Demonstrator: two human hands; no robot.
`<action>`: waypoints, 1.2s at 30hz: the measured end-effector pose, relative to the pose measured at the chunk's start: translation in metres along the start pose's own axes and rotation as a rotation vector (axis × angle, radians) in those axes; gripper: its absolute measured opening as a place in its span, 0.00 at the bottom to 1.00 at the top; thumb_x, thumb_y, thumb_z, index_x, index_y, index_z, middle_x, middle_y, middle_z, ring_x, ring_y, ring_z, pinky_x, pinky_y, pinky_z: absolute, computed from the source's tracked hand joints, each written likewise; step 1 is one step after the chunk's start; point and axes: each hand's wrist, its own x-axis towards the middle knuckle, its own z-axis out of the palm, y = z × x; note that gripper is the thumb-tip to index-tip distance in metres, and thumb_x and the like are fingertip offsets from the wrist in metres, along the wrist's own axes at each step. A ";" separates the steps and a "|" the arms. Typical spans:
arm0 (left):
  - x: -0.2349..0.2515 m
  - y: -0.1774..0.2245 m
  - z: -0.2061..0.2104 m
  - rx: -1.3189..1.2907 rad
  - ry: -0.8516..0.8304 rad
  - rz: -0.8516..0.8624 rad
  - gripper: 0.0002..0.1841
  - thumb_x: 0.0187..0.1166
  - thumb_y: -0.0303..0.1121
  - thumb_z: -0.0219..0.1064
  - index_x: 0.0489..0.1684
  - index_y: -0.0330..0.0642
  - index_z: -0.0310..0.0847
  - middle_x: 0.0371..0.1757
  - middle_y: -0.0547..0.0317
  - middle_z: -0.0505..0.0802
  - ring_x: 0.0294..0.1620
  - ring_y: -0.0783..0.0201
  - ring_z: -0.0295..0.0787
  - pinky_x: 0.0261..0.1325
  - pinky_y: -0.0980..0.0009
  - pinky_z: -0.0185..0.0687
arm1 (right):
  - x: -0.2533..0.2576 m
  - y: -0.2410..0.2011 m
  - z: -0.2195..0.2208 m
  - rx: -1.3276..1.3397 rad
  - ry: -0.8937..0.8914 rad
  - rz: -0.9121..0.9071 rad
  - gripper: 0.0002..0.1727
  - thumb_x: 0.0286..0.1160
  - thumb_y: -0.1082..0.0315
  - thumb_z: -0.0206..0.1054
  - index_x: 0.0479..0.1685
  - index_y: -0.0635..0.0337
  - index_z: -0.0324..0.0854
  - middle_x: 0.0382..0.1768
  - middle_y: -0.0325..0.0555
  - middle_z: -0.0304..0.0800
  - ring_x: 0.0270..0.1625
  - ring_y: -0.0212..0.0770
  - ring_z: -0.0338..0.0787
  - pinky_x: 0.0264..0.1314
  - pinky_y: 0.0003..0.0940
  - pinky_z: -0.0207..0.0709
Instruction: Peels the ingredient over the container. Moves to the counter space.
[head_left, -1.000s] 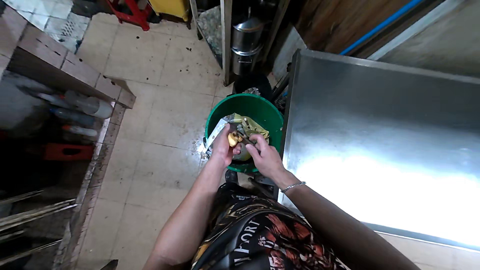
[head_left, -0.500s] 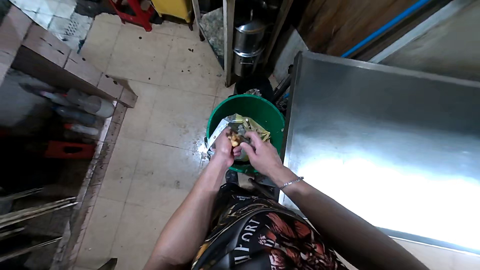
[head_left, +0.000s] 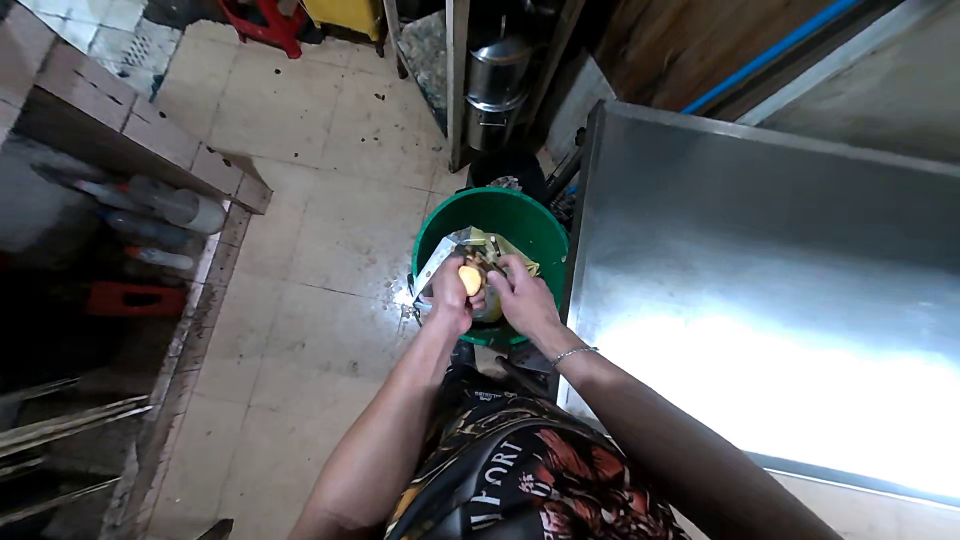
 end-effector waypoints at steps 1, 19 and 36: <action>0.001 0.001 0.001 -0.005 -0.011 -0.013 0.21 0.92 0.47 0.39 0.34 0.47 0.72 0.18 0.62 0.77 0.09 0.70 0.63 0.11 0.77 0.59 | 0.001 -0.001 -0.001 0.016 0.008 0.016 0.26 0.92 0.44 0.52 0.79 0.47 0.71 0.36 0.55 0.91 0.40 0.60 0.91 0.46 0.65 0.82; 0.005 0.000 0.004 -0.056 -0.031 0.020 0.21 0.95 0.50 0.43 0.43 0.45 0.76 0.26 0.59 0.83 0.20 0.67 0.77 0.23 0.72 0.75 | -0.012 -0.004 -0.005 -0.092 0.013 -0.024 0.26 0.92 0.44 0.51 0.79 0.46 0.71 0.35 0.54 0.93 0.39 0.61 0.93 0.43 0.65 0.83; 0.008 -0.006 0.003 0.070 0.011 0.109 0.31 0.93 0.59 0.39 0.37 0.43 0.77 0.20 0.60 0.82 0.15 0.67 0.75 0.19 0.71 0.75 | -0.023 -0.002 -0.005 -0.087 0.040 -0.089 0.26 0.91 0.42 0.52 0.78 0.45 0.72 0.34 0.50 0.93 0.37 0.57 0.94 0.40 0.63 0.84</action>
